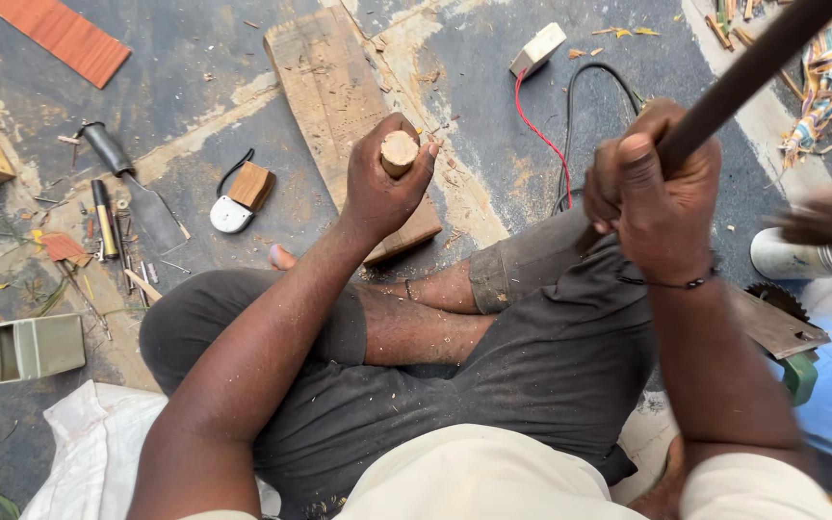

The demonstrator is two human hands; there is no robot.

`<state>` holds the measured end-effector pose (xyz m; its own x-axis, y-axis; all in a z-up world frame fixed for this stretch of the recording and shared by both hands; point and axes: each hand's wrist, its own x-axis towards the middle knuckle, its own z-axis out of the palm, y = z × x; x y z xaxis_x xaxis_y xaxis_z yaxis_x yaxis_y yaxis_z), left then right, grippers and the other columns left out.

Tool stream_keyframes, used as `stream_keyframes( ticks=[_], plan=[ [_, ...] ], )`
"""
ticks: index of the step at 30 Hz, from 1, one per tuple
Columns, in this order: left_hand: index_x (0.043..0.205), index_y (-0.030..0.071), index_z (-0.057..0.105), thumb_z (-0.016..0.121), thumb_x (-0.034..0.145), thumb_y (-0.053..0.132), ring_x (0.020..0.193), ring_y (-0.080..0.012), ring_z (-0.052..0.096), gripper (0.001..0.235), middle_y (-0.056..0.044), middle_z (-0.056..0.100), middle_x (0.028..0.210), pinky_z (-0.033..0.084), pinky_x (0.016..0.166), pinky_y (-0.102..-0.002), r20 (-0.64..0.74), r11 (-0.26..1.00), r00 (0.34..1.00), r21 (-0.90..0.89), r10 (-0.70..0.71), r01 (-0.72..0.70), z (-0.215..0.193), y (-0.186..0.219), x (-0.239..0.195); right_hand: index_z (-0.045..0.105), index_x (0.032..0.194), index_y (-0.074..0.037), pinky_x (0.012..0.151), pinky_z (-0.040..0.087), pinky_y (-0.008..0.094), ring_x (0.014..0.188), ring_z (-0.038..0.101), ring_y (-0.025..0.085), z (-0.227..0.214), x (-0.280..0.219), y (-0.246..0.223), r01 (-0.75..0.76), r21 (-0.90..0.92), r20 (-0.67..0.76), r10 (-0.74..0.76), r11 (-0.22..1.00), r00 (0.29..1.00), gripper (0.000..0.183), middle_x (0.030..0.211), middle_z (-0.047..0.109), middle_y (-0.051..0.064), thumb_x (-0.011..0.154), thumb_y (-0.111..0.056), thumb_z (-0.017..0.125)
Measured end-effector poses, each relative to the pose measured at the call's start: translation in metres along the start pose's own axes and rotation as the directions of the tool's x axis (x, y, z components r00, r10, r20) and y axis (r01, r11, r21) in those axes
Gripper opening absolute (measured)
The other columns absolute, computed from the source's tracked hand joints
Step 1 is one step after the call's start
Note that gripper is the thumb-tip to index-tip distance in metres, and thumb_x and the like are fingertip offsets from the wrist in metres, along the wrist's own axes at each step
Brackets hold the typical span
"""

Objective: The person sits cross-legged on the floor and uses a hammer and chisel to carve a rectangular piece of wood. They repeatedly strike the chisel to remove wood shavings, occasionally measuring the wood with a tape measure and adjusting the chisel's position to refine the shape.

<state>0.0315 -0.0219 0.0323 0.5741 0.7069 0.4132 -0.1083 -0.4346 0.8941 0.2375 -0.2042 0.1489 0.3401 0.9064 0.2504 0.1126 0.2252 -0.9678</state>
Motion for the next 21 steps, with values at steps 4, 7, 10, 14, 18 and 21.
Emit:
stream_keyframes(
  ticks=[4,7,10,14,18,21],
  plan=[
    [0.087,0.007,0.052,0.069,0.101,0.016,0.062,-0.0115,0.055,0.024,-0.003,0.054,0.068,0.044,0.057,-0.030,-0.012,1.000,1.000,0.002,0.015,-0.015,-0.001,-0.003,-0.002,0.055,0.085,-0.009,0.054,0.042,0.039,0.057,0.058,0.024,-0.014,0.000,-0.014,0.245,-0.863,0.232,-0.083,0.441,0.969,0.028,0.068,0.055,0.009,0.103,-0.025,0.071],
    [0.088,0.008,0.053,0.068,0.098,0.015,0.063,-0.0106,0.058,0.019,-0.001,0.056,0.070,0.047,0.058,-0.029,-0.011,0.999,1.000,-0.024,0.026,-0.026,0.000,-0.006,-0.003,0.059,0.088,-0.009,0.056,0.046,0.044,0.061,0.061,0.028,-0.018,-0.007,-0.017,0.233,-0.936,0.240,-0.007,0.264,0.971,0.021,0.070,0.057,0.012,0.095,-0.017,0.077],
    [0.087,0.008,0.053,0.068,0.100,0.014,0.063,-0.0104,0.058,0.021,-0.001,0.055,0.070,0.046,0.057,-0.029,-0.010,1.000,1.000,-0.002,0.018,-0.018,0.001,-0.006,-0.007,0.051,0.085,-0.005,0.052,0.043,0.043,0.056,0.049,0.026,-0.019,-0.015,-0.018,0.093,-0.905,0.071,-0.068,0.415,0.995,0.034,0.065,0.047,0.013,0.100,-0.016,0.079],
    [0.086,0.008,0.051,0.069,0.101,0.014,0.063,-0.0109,0.056,0.025,-0.002,0.054,0.069,0.045,0.056,-0.030,-0.002,0.999,0.999,0.002,0.041,-0.041,0.004,-0.002,-0.010,0.055,0.102,-0.013,0.042,0.037,0.029,0.043,0.045,0.010,-0.017,-0.012,-0.020,0.135,-0.161,-0.186,-0.164,0.978,0.969,0.019,0.059,0.048,0.001,0.118,-0.022,0.059],
    [0.085,0.008,0.051,0.068,0.101,0.014,0.060,-0.0092,0.057,0.023,-0.001,0.054,0.066,0.045,0.054,-0.029,0.010,1.000,1.000,-0.010,0.009,-0.009,0.003,0.001,-0.008,0.054,0.107,-0.016,0.045,0.038,0.029,0.047,0.043,0.009,-0.013,-0.004,-0.018,0.135,0.222,-0.138,-0.106,0.966,0.985,0.021,0.064,0.043,-0.002,0.124,-0.028,0.051],
    [0.086,0.008,0.051,0.068,0.101,0.012,0.061,-0.0104,0.056,0.023,-0.002,0.054,0.066,0.045,0.056,-0.030,0.004,1.000,1.000,0.016,-0.014,0.014,-0.001,0.004,-0.009,0.053,0.101,-0.011,0.045,0.044,0.036,0.059,0.059,0.020,-0.008,0.004,-0.009,0.106,-0.497,0.044,-0.097,0.861,0.994,0.017,0.073,0.054,0.009,0.113,-0.022,0.057]
  ],
)
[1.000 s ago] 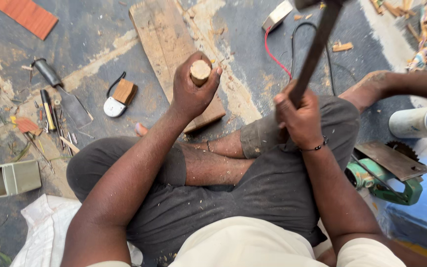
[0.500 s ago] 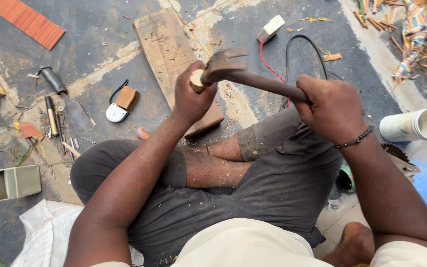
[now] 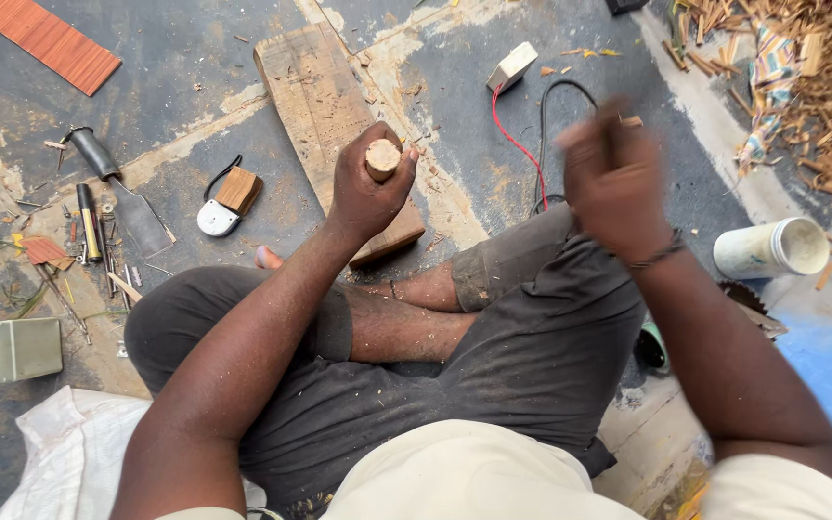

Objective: The person sits cross-legged on the floor and uses a hammer and chisel to carve a rectangular piece of wood. They repeatedly strike the chisel to remove wood shavings, occasionally measuring the wood with a tape measure and adjusting the chisel's position to refine the shape.

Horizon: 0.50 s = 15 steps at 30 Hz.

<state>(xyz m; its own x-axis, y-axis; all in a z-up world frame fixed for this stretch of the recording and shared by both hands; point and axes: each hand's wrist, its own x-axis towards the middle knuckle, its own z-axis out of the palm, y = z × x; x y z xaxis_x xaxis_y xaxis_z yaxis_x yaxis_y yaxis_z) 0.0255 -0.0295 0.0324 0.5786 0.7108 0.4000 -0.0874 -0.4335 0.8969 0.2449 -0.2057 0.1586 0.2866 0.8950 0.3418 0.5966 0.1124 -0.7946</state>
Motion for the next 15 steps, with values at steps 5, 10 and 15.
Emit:
stream_keyframes(
  ticks=[5,10,15],
  plan=[
    [0.088,0.007,0.052,0.067,0.099,0.011,0.062,-0.0119,0.058,0.019,-0.004,0.056,0.068,0.047,0.058,-0.030,-0.032,0.999,0.998,0.025,0.049,-0.048,-0.002,0.000,0.002,0.055,0.091,-0.005,0.053,0.044,0.048,0.060,0.055,0.031,-0.009,-0.002,-0.002,0.095,-0.651,0.118,-0.024,0.753,0.993,0.027,0.066,0.053,0.014,0.097,-0.019,0.077],
    [0.087,0.006,0.051,0.068,0.100,0.010,0.061,-0.0126,0.057,0.022,-0.005,0.053,0.067,0.045,0.057,-0.031,-0.036,0.998,0.999,0.055,0.029,-0.027,-0.001,-0.002,0.000,0.057,0.099,-0.009,0.043,0.037,0.032,0.049,0.051,0.011,-0.009,0.006,-0.020,-0.036,0.374,-0.207,0.121,0.927,0.971,0.020,0.062,0.054,0.000,0.113,-0.020,0.065],
    [0.086,0.006,0.051,0.069,0.100,0.010,0.061,-0.0121,0.057,0.022,-0.003,0.052,0.067,0.045,0.057,-0.031,-0.047,0.999,0.999,0.034,0.010,-0.009,-0.002,-0.003,0.001,0.061,0.096,-0.012,0.050,0.039,0.043,0.056,0.052,0.017,0.002,0.013,-0.014,-0.099,-0.169,-0.016,0.098,0.981,0.995,0.019,0.065,0.054,0.002,0.114,-0.016,0.064]
  ],
)
